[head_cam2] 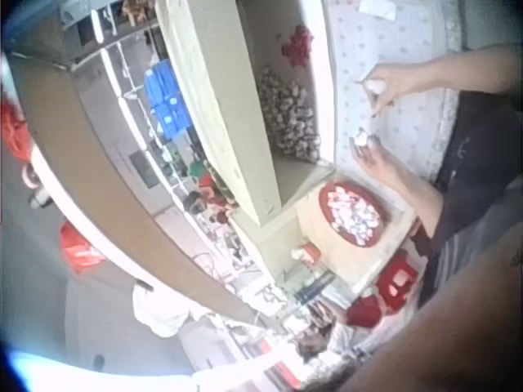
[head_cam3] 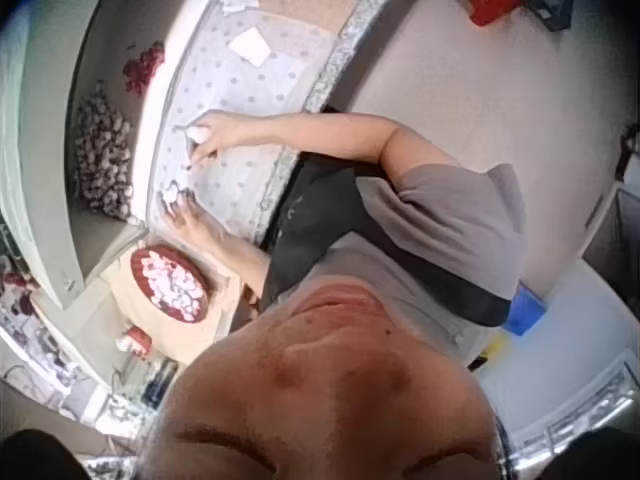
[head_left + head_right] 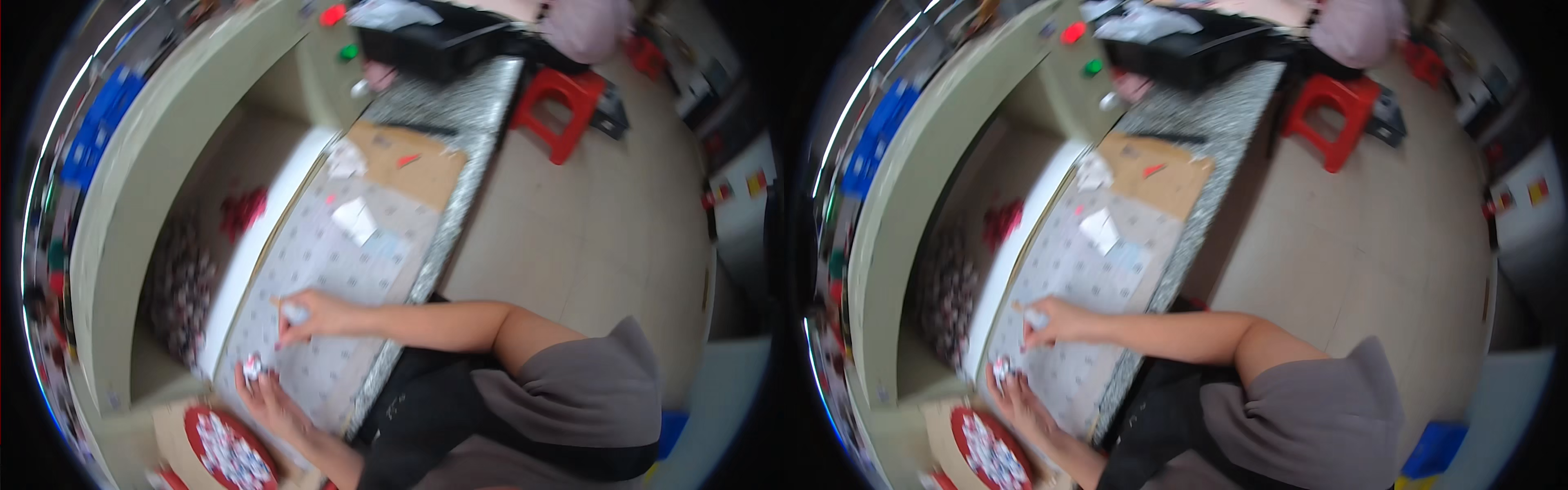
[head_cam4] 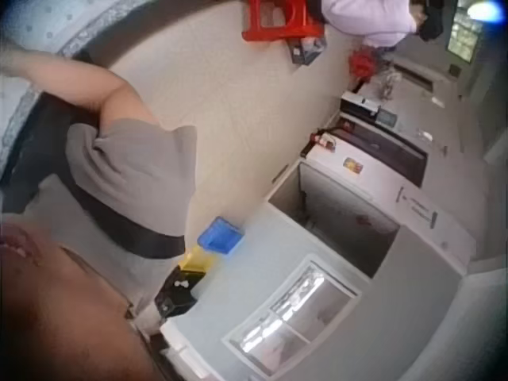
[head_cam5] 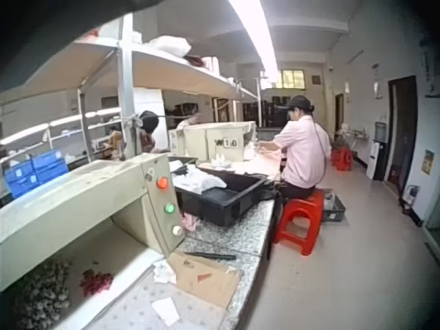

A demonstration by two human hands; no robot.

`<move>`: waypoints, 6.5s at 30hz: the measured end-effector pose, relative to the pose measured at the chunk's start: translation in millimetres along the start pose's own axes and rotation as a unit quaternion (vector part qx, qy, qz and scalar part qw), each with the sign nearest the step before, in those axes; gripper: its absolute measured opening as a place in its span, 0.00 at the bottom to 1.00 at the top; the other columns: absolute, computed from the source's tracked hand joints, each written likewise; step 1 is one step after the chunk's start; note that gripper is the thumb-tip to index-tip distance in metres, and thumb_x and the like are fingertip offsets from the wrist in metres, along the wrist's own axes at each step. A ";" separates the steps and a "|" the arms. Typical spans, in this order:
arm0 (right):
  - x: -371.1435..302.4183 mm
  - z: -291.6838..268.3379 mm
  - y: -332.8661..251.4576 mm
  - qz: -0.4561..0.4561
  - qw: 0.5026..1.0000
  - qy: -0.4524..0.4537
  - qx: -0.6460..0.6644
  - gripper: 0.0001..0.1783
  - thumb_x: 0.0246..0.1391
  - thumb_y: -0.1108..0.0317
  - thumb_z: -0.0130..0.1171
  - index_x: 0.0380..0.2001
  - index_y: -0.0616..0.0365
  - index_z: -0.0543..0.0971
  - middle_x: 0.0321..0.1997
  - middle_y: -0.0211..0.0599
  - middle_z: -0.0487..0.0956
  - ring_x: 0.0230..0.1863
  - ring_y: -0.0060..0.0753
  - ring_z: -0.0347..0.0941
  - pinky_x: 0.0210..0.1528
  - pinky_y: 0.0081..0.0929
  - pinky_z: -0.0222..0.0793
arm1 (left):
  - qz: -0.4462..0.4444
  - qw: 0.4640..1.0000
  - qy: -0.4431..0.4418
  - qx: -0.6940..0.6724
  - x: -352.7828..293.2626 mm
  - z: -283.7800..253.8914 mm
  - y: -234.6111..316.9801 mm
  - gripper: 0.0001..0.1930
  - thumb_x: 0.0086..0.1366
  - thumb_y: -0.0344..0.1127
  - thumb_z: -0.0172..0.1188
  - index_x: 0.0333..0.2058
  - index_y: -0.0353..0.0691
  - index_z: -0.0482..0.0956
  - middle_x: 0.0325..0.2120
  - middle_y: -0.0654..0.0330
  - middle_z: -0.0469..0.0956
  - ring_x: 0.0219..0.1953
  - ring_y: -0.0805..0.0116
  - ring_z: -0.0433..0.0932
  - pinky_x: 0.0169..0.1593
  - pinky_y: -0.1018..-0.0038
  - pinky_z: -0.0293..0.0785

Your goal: Gluing pink bows onto small cat figurines at a factory workbench.

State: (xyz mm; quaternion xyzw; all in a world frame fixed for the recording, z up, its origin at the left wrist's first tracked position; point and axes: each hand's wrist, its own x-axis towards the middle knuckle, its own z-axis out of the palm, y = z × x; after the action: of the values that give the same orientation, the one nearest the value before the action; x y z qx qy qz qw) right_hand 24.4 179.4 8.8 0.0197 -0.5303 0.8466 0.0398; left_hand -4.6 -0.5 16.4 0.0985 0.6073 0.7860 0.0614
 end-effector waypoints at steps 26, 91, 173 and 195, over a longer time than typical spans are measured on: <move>3.0 29.0 7.4 0.010 0.993 0.109 -0.033 0.05 0.39 0.80 0.55 0.24 0.63 0.72 0.26 0.32 0.73 0.25 0.16 0.65 0.28 0.13 0.61 | -0.072 0.988 -0.020 -0.132 5.7 6.0 -2.7 0.18 0.52 0.22 0.53 0.44 0.34 0.65 0.34 0.60 0.70 0.36 0.74 0.71 0.41 0.80 0.67; 1.3 15.5 12.6 -0.082 0.978 -0.015 -0.193 0.10 0.34 0.76 0.61 0.25 0.62 0.74 0.26 0.33 0.72 0.29 0.22 0.67 0.33 0.18 0.62 | -0.031 0.998 -0.057 -0.022 -2.5 2.1 -17.0 0.10 0.51 0.21 0.52 0.34 0.28 0.69 0.32 0.51 0.73 0.37 0.65 0.72 0.43 0.74 0.67; -25.4 -6.6 -0.5 -0.022 0.983 -0.039 -0.179 0.12 0.42 0.76 0.56 0.34 0.61 0.72 0.25 0.27 0.70 0.29 0.16 0.64 0.35 0.15 0.61 | 0.393 0.538 -0.055 0.744 209.2 39.5 -34.2 0.35 0.46 0.47 0.57 0.53 0.53 0.55 0.54 0.57 0.52 0.55 0.55 0.50 0.55 0.56 0.44; -18.8 -1.8 -8.0 0.002 0.986 -0.031 -0.166 0.13 0.37 0.79 0.56 0.33 0.63 0.72 0.23 0.28 0.70 0.27 0.16 0.63 0.33 0.13 0.59 | 0.388 0.726 -0.047 0.566 162.8 20.4 -46.7 0.15 0.44 0.41 0.61 0.31 0.42 0.74 0.33 0.58 0.71 0.38 0.58 0.65 0.46 0.65 0.54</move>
State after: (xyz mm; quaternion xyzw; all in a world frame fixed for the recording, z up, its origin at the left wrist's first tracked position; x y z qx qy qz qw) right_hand 43.9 183.6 13.8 0.0378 -0.6642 0.7462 0.0242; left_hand -159.4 65.8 -10.7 0.3785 0.8447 0.2456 -0.2881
